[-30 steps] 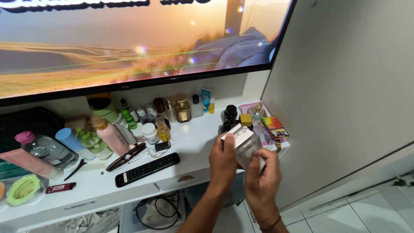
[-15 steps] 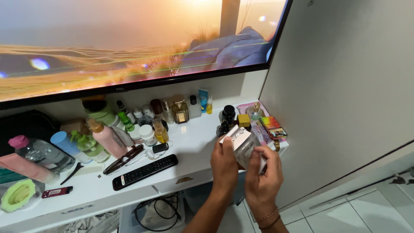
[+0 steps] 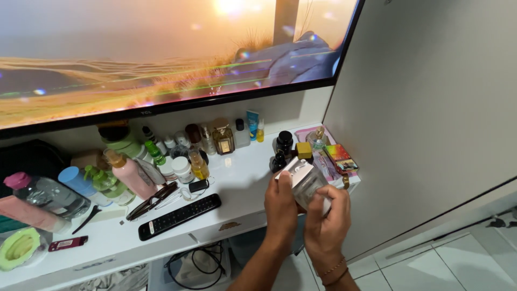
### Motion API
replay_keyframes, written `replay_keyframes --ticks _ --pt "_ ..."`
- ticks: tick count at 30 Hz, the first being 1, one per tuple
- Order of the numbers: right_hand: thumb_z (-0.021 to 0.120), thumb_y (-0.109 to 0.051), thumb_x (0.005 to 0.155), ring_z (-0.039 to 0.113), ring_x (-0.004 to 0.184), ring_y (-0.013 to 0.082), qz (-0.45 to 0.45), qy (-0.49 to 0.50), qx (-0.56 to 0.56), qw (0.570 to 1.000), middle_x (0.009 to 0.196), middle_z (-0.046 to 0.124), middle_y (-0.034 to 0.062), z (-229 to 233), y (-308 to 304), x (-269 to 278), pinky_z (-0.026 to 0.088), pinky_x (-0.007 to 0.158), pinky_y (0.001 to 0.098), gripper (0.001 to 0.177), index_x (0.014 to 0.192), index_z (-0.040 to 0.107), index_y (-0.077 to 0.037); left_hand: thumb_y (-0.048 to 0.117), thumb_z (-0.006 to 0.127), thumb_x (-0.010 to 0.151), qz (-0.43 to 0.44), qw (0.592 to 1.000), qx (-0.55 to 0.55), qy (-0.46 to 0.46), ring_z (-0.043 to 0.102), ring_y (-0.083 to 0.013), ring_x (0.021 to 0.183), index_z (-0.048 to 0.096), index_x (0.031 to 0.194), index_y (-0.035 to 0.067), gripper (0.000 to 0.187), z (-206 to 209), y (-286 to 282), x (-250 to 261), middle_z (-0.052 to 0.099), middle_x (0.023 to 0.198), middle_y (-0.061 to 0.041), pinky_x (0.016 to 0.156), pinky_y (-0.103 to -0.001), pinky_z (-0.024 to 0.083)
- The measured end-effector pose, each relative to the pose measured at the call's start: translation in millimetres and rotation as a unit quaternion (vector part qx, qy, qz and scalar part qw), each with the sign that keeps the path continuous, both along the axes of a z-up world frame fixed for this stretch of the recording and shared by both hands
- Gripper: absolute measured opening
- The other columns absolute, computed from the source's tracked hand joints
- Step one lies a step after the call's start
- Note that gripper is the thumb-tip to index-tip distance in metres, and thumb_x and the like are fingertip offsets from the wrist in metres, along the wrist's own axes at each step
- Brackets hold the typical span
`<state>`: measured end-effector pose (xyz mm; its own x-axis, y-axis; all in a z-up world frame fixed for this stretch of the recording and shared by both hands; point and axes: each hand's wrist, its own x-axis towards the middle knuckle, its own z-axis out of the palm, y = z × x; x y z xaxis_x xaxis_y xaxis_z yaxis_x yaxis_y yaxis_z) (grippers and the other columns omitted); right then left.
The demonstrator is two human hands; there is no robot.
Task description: Cleaning various cosmetic bottles and the vanity table surface using wet wipes.
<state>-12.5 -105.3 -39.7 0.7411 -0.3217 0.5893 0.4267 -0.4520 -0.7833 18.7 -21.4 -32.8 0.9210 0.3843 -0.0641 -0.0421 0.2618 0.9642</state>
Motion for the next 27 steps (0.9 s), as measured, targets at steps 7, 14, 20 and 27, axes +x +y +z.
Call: replay_keyframes --ticks 7,14,20,27 --pt "0.059 -0.019 0.103 0.061 0.094 0.0248 0.01 -0.056 -0.033 0.998 0.105 0.06 0.0119 13 6 2 0.051 0.084 0.0354 0.021 0.116 0.061 -0.002 0.041 0.045 0.1 -0.05 0.992 -0.112 -0.02 0.068 -0.0166 0.073 0.064 0.113 0.001 0.046 5 3 2 0.069 0.091 -0.009 0.06 -0.033 0.059" --pt "0.057 -0.019 0.105 0.061 0.088 0.0239 0.012 -0.037 -0.039 0.998 0.099 0.059 0.0102 6 7 6 0.051 0.08 0.0365 0.017 0.108 0.061 -0.003 0.042 0.047 0.099 -0.024 0.997 -0.076 0.017 0.07 -0.0163 0.074 0.064 0.114 0.003 0.046 -4 9 3 0.07 0.094 -0.01 0.06 -0.033 0.06" --pt "0.056 -0.026 0.103 0.057 0.085 0.0213 0.049 -0.023 -0.04 0.998 0.096 0.056 0.0084 1 12 3 0.048 0.074 0.033 0.023 0.106 0.06 -0.003 0.042 0.046 0.101 -0.038 0.991 -0.127 0.004 0.069 -0.0182 0.074 0.063 0.11 0.003 0.043 1 25 3 0.069 0.093 -0.01 0.059 -0.036 0.06" --pt "0.064 -0.036 0.1 0.055 0.095 0.0085 0.165 0.064 0.216 0.96 0.107 0.061 -0.0005 -11 -20 32 0.047 0.085 0.0226 0.039 0.12 0.061 -0.003 0.059 0.036 0.096 -0.207 0.953 -0.214 0.064 0.066 -0.0218 0.062 0.065 0.106 0.008 0.06 8 59 2 0.07 0.083 -0.012 0.048 -0.034 0.053"
